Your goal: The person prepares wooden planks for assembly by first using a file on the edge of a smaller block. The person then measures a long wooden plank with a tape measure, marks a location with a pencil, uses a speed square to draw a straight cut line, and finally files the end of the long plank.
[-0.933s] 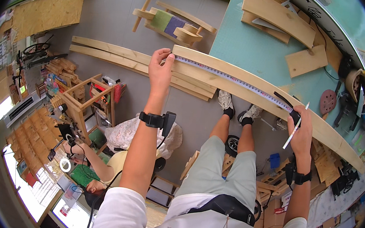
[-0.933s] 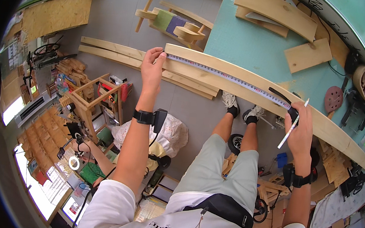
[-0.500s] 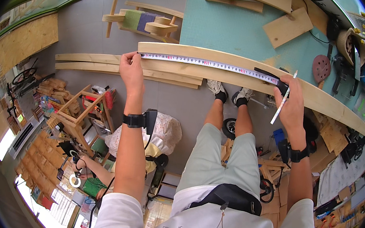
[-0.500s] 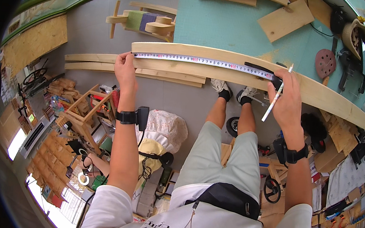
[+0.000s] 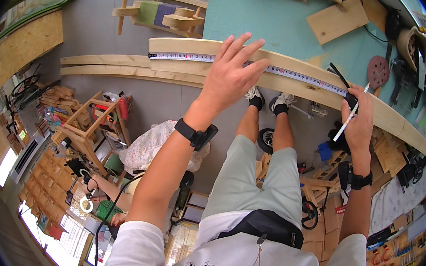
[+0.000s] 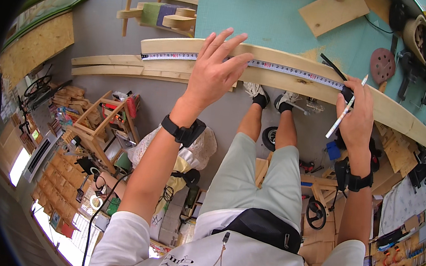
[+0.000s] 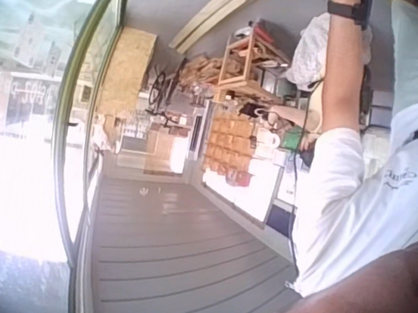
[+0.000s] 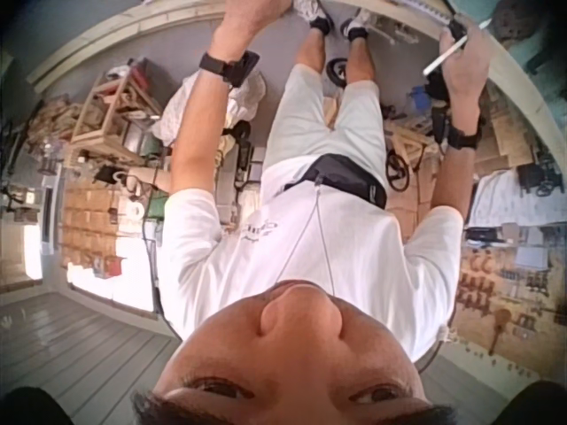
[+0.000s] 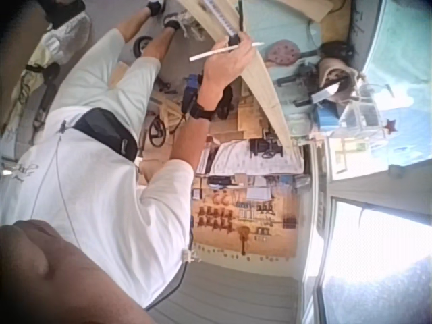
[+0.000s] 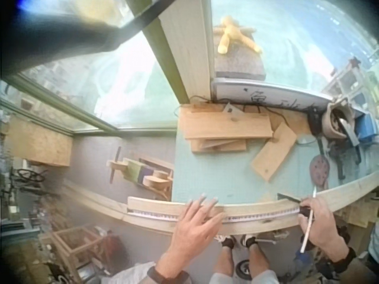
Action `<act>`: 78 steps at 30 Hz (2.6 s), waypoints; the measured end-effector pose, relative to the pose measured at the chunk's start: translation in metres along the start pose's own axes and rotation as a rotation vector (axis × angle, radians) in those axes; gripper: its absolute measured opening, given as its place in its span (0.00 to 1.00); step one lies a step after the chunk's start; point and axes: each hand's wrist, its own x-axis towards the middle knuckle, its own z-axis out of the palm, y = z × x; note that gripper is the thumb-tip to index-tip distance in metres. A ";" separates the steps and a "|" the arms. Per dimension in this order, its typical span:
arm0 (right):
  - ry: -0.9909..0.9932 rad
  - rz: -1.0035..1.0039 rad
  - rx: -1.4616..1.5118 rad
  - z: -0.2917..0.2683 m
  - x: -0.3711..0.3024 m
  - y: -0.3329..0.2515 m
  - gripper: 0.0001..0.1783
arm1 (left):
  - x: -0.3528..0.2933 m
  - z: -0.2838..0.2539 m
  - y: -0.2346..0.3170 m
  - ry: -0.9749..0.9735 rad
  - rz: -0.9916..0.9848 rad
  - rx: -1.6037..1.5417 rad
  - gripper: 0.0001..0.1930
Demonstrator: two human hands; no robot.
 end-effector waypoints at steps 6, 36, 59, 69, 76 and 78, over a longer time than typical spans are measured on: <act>-0.037 0.008 -0.019 -0.003 -0.004 0.003 0.14 | 0.014 0.007 -0.002 -0.098 -0.049 -0.031 0.13; -0.144 0.167 0.894 0.082 0.043 -0.093 0.09 | 0.024 0.006 0.001 -0.199 -0.099 -0.080 0.17; -0.232 0.129 0.704 0.080 0.045 -0.099 0.07 | 0.024 0.005 -0.001 -0.176 -0.069 -0.085 0.16; -0.241 0.142 0.725 0.080 0.044 -0.097 0.08 | 0.025 0.004 0.001 -0.163 -0.069 -0.092 0.16; 0.307 -0.221 0.123 0.012 0.018 -0.053 0.13 | 0.026 0.001 0.003 -0.174 -0.079 -0.109 0.16; 0.302 -0.207 0.036 -0.008 0.006 -0.031 0.16 | 0.030 -0.001 0.005 -0.176 -0.059 -0.117 0.17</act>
